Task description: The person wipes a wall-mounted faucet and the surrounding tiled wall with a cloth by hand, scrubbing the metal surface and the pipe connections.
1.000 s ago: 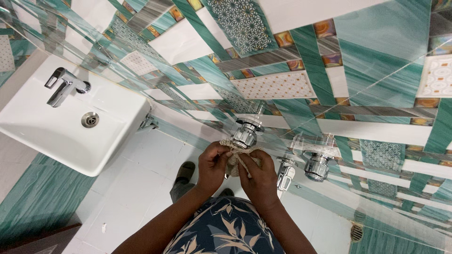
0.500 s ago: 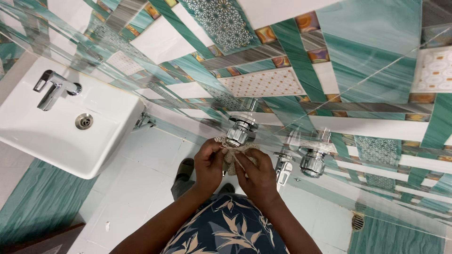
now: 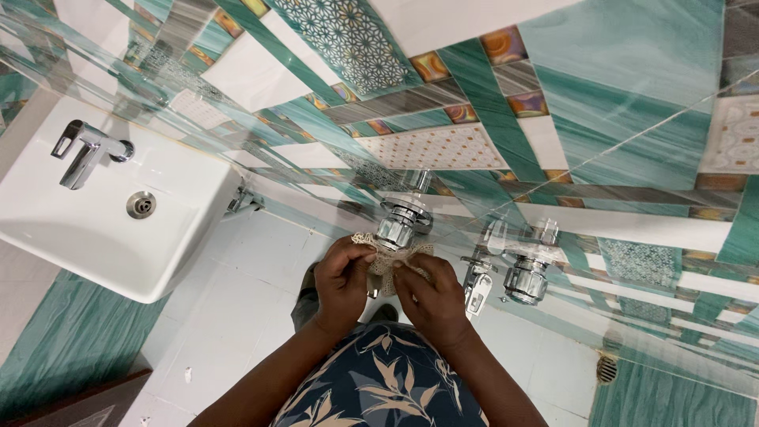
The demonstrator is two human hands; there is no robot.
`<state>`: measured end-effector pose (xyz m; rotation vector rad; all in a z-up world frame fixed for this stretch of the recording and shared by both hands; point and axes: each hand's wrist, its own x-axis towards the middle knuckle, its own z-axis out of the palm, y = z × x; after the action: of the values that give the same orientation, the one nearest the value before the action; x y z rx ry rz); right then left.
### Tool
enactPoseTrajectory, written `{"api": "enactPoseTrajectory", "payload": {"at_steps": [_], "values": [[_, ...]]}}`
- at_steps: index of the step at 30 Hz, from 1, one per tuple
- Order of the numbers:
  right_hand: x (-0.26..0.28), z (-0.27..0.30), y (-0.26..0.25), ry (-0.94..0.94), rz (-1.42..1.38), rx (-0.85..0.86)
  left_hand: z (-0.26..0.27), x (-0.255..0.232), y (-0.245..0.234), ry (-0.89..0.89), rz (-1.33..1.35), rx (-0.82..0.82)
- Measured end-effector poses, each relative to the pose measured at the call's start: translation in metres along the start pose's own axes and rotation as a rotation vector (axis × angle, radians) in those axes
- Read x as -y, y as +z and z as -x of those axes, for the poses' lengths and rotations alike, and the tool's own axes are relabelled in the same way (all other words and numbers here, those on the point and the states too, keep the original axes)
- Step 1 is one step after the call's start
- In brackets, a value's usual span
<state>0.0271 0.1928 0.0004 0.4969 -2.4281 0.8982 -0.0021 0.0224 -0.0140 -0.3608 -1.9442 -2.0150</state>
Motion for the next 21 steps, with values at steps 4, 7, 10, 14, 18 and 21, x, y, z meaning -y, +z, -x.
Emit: {"api": "enactPoseTrajectory", "payload": {"at_steps": [4, 7, 10, 14, 18, 21], "values": [[-0.003, -0.004, 0.005, 0.156, -0.053, -0.050, -0.008, 0.001, 0.003, 0.019, -0.007, 0.009], [0.001, 0.001, -0.002, 0.001, 0.006, -0.067, -0.003, -0.004, -0.002, 0.096, -0.081, 0.029], [-0.008, -0.003, 0.001, 0.084, 0.013, -0.034, 0.000, 0.001, -0.002, 0.078, -0.107, 0.043], [-0.015, -0.012, 0.009, 0.201, -0.153, -0.139, 0.004, 0.020, 0.007, -0.104, 0.002, 0.091], [0.000, 0.000, -0.005, 0.240, -0.123, -0.240, 0.014, 0.021, 0.011, -0.155, 0.110, 0.100], [0.003, 0.001, -0.016, 0.293, -0.153, -0.341, 0.016, 0.013, 0.019, -0.361, 0.237, 0.091]]}}
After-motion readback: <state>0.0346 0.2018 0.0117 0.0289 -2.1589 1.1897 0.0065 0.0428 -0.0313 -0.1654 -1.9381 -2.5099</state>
